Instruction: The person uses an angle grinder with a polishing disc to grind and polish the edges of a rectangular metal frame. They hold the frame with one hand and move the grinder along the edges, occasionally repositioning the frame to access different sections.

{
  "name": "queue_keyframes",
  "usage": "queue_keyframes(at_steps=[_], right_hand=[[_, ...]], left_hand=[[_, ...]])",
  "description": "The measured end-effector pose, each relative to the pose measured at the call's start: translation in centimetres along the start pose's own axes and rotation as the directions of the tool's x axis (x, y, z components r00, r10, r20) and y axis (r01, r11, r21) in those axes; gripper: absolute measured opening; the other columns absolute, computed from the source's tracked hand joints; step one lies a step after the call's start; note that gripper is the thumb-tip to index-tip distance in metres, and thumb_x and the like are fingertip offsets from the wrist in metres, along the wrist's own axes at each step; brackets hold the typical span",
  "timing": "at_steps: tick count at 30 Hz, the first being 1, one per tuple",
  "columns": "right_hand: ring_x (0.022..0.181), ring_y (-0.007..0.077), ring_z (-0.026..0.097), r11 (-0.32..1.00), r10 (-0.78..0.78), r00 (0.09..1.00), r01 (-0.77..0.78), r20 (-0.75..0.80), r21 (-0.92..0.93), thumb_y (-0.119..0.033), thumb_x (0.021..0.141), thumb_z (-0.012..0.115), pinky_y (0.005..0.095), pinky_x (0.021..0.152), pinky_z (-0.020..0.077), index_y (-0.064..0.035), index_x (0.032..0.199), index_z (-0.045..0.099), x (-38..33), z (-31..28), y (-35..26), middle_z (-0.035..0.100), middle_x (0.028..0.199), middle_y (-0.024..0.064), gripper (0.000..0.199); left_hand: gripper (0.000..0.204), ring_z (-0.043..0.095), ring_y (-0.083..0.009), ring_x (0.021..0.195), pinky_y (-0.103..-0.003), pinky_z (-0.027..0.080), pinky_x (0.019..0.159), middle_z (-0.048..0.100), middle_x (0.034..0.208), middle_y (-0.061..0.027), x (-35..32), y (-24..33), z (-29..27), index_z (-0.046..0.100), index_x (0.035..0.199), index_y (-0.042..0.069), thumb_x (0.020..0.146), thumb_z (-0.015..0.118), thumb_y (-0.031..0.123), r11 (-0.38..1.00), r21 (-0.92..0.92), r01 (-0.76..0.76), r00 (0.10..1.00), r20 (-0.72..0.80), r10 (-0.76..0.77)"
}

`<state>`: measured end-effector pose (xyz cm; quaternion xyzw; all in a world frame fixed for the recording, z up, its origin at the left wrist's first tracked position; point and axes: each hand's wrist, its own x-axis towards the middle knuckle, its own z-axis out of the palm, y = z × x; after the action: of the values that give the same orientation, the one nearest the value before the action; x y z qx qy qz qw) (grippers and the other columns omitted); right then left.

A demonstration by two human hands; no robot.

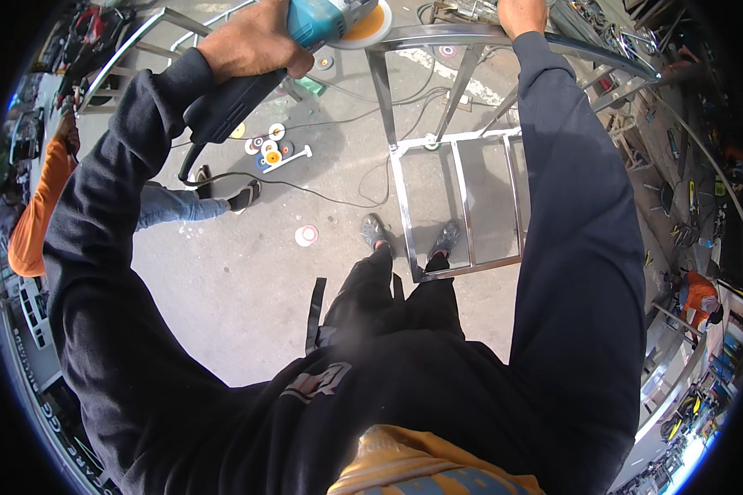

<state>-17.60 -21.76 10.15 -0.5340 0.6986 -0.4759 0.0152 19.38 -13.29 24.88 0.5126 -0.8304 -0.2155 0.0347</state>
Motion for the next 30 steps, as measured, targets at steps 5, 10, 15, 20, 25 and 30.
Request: queue_keyframes(at_steps=[5, 10, 15, 20, 25, 30], right_hand=[[0.108, 0.0473, 0.061, 0.958, 0.077, 0.991, -0.043, -0.107, 0.282, -0.022, 0.099, 0.053, 0.0501, 0.090, 0.0477, 0.0016, 0.121, 0.050, 0.2, 1.6, 0.3, 0.064, 0.113, 0.0319, 0.032], [0.107, 0.0459, 0.062, 0.946, 0.069, 0.998, -0.066, 0.000, 0.318, -0.030, 0.100, 0.053, 0.0494, 0.089, 0.0491, 0.0006, 0.121, 0.053, 0.3, 1.8, -0.6, 0.066, 0.111, 0.0290, 0.037], [0.103, 0.0451, 0.064, 0.904, 0.075, 0.987, -0.126, 0.139, 0.408, -0.038, 0.101, 0.049, 0.0495, 0.088, 0.0493, -0.0016, 0.116, 0.054, -0.2, 2.1, -1.8, 0.067, 0.106, 0.0280, 0.039], [0.100, 0.0428, 0.065, 0.862, 0.062, 0.969, -0.172, 0.239, 0.476, -0.037, 0.101, 0.051, 0.0484, 0.086, 0.0500, -0.0023, 0.114, 0.054, -0.4, 2.8, -1.7, 0.069, 0.100, 0.0239, 0.038], [0.094, 0.0431, 0.066, 0.942, -0.064, 0.967, -0.023, 0.247, 0.336, -0.033, 0.099, 0.053, 0.0508, 0.081, 0.0504, -0.0031, 0.116, 0.053, 3.8, -1.6, 2.2, 0.069, 0.096, 0.0243, 0.034], [0.093, 0.0468, 0.065, 0.977, -0.046, 0.974, -0.004, 0.224, 0.214, -0.025, 0.097, 0.053, 0.0547, 0.079, 0.0497, -0.0015, 0.119, 0.050, 5.6, -6.9, 6.6, 0.067, 0.092, 0.0284, 0.032]], left_hand=[[0.068, 0.066, -0.0306, 0.084, -0.036, 0.055, 0.082, 0.067, 0.094, -0.0181, 0.7, 4.4, 0.6, 0.059, 0.116, -0.007, 0.054, 0.076, 0.015, 0.999, 0.053, 0.010, 1.000, -0.003, -0.010], [0.059, 0.066, -0.0269, 0.076, -0.033, 0.056, 0.074, 0.067, 0.089, -0.0175, 1.3, 7.9, 0.0, 0.062, 0.108, -0.008, 0.057, 0.076, 0.018, 0.978, 0.159, 0.137, 0.983, 0.096, -0.154], [0.054, 0.064, -0.0222, 0.074, -0.033, 0.054, 0.070, 0.068, 0.085, -0.0135, -1.3, 7.5, -0.7, 0.063, 0.103, -0.007, 0.058, 0.076, 0.019, 0.912, 0.211, 0.351, 0.929, 0.043, -0.368], [0.045, 0.068, -0.0262, 0.069, -0.034, 0.056, 0.065, 0.069, 0.075, -0.0169, -2.1, 9.0, 0.4, 0.071, 0.085, -0.007, 0.060, 0.075, 0.030, 0.918, 0.056, 0.393, 0.919, -0.034, -0.392], [0.049, 0.069, -0.0277, 0.067, -0.033, 0.057, 0.064, 0.069, 0.077, -0.0174, -0.9, 11.5, 2.2, 0.070, 0.089, -0.008, 0.061, 0.076, 0.033, 0.930, 0.181, 0.319, 0.947, -0.017, -0.321], [0.044, 0.069, -0.0217, 0.068, -0.033, 0.057, 0.066, 0.071, 0.079, -0.0141, -2.5, 11.4, 1.0, 0.070, 0.089, -0.007, 0.061, 0.077, 0.027, 0.821, 0.137, 0.555, 0.828, 0.008, -0.561]])
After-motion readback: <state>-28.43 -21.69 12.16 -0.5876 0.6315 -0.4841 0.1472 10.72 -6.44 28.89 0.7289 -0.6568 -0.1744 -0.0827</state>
